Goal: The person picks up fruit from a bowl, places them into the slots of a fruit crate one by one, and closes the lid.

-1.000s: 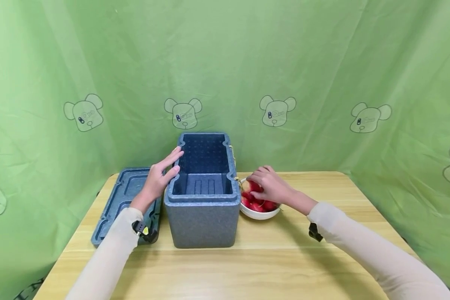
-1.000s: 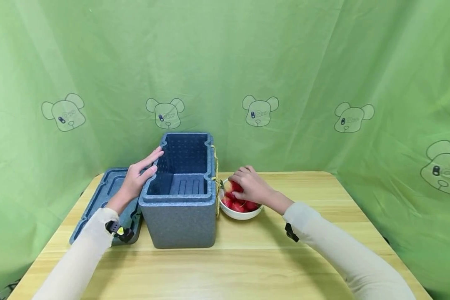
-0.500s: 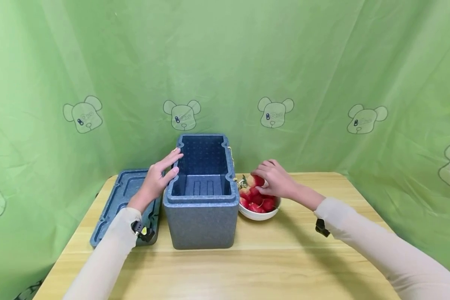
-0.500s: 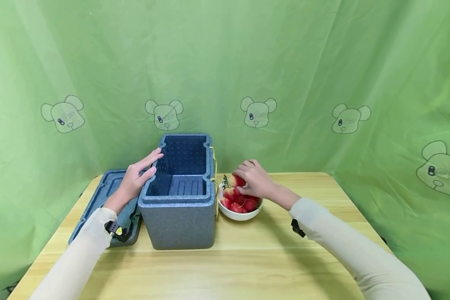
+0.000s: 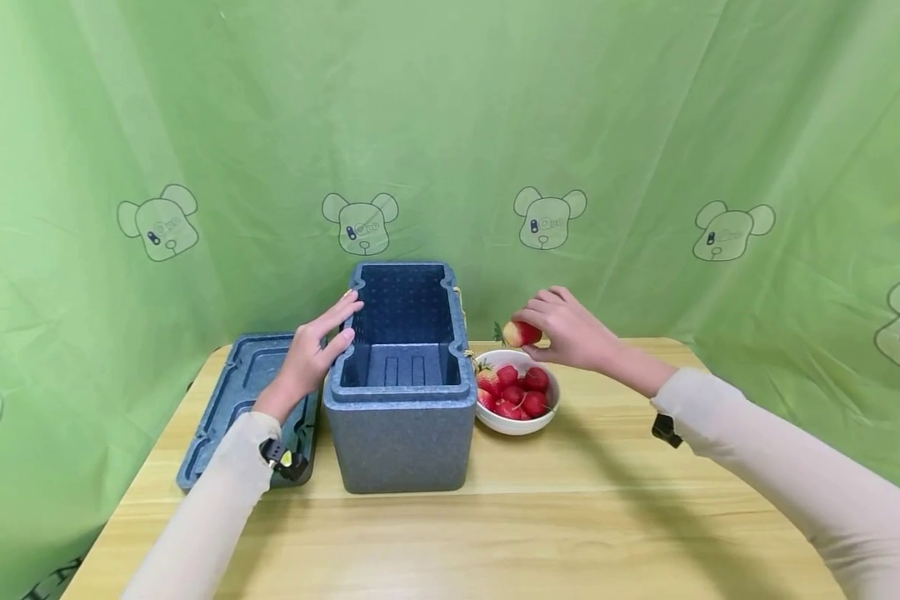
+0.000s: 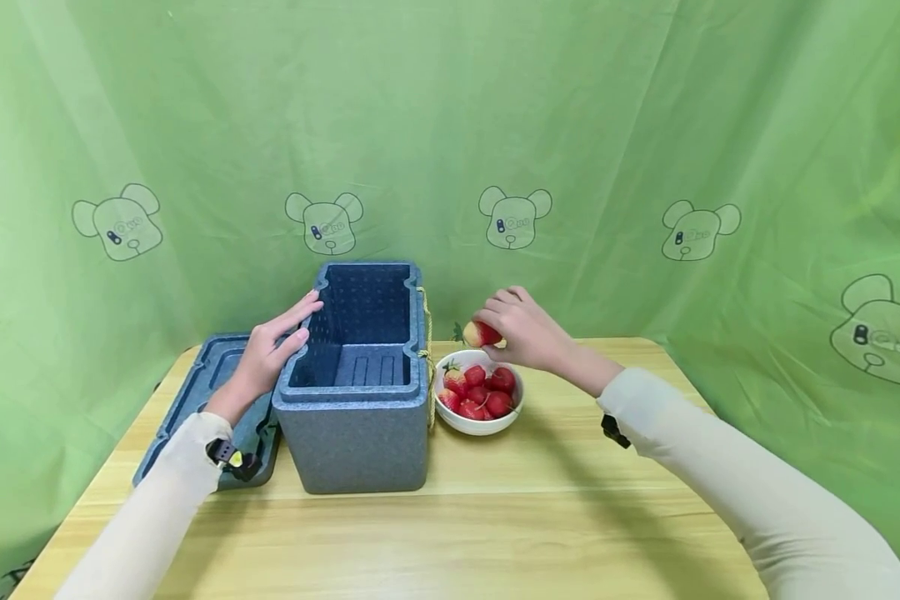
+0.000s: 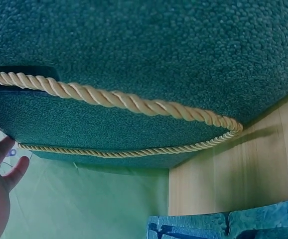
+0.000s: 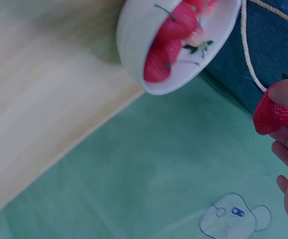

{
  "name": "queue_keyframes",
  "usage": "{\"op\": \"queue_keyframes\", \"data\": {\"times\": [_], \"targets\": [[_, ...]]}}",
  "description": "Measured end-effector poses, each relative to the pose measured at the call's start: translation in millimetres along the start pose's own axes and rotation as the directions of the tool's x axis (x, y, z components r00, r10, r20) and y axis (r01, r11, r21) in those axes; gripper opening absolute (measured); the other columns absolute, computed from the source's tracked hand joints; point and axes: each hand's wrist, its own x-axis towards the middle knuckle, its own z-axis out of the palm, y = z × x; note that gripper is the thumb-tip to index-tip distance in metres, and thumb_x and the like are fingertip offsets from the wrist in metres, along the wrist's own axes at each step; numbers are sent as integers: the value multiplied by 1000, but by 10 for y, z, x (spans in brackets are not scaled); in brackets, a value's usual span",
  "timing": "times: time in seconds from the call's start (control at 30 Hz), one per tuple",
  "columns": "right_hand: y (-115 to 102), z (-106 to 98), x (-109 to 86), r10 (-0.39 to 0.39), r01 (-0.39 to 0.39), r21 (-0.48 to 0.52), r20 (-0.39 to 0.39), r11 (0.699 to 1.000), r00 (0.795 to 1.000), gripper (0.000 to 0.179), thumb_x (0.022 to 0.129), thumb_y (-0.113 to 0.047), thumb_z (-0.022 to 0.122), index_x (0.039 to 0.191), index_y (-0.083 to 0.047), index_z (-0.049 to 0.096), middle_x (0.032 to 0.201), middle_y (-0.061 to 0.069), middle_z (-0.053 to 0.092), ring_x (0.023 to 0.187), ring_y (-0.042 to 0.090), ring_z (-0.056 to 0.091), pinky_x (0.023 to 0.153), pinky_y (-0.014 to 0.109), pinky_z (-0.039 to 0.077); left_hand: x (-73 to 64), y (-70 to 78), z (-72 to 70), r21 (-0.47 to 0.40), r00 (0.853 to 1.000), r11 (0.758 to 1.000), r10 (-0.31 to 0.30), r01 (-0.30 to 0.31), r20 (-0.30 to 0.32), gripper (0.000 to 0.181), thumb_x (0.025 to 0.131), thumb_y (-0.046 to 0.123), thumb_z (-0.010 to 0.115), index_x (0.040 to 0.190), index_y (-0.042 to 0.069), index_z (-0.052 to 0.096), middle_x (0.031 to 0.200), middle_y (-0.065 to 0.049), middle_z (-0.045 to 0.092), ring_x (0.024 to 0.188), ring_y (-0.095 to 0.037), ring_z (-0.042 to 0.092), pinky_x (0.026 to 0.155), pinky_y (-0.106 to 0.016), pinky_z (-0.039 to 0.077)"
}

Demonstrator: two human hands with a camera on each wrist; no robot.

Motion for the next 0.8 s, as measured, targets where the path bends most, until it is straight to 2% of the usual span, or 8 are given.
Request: {"op": "queue_keyframes", "data": {"times": [0.17, 0.43, 0.63, 0.8], "targets": [[47, -183, 165, -8, 8, -20, -27, 1000, 1000, 40, 68, -10, 89, 103, 0, 74, 93, 12, 73, 91, 31, 62, 94, 54, 47, 0, -3, 7, -5, 1000, 1000, 1, -1, -5, 50, 103, 27, 50, 149, 11, 53, 162, -7, 41, 151, -29, 39, 122, -54, 33], [11, -431, 582, -15, 14, -14, -64, 1000, 998, 38, 74, -14, 85, 107, -1, 73, 96, 12, 73, 94, 31, 60, 93, 52, 46, -11, -23, 23, -14, 1000, 1000, -2, 2, -24, 50, 102, 27, 49, 149, 11, 54, 162, -8, 42, 150, -28, 40, 121, -54, 34], [-146, -499, 875, 9, -6, 39, -70, 999, 998, 36, 78, -18, 83, 109, -3, 72, 96, 10, 72, 96, 29, 59, 96, 52, 43, -44, -32, 25, -7, 999, 1000, -4, 4, -36, 49, 102, 27, 50, 149, 12, 55, 161, -7, 43, 149, -29, 41, 120, -56, 36], [-271, -469, 1090, 9, -4, 50, -93, 999, 996, 37, 79, -21, 82, 110, -5, 72, 96, 8, 72, 97, 29, 59, 101, 51, 42, -46, -53, 25, -2, 999, 1000, 3, -3, -54, 48, 102, 25, 50, 148, 14, 56, 161, -5, 44, 149, -28, 42, 120, -54, 36]]}}
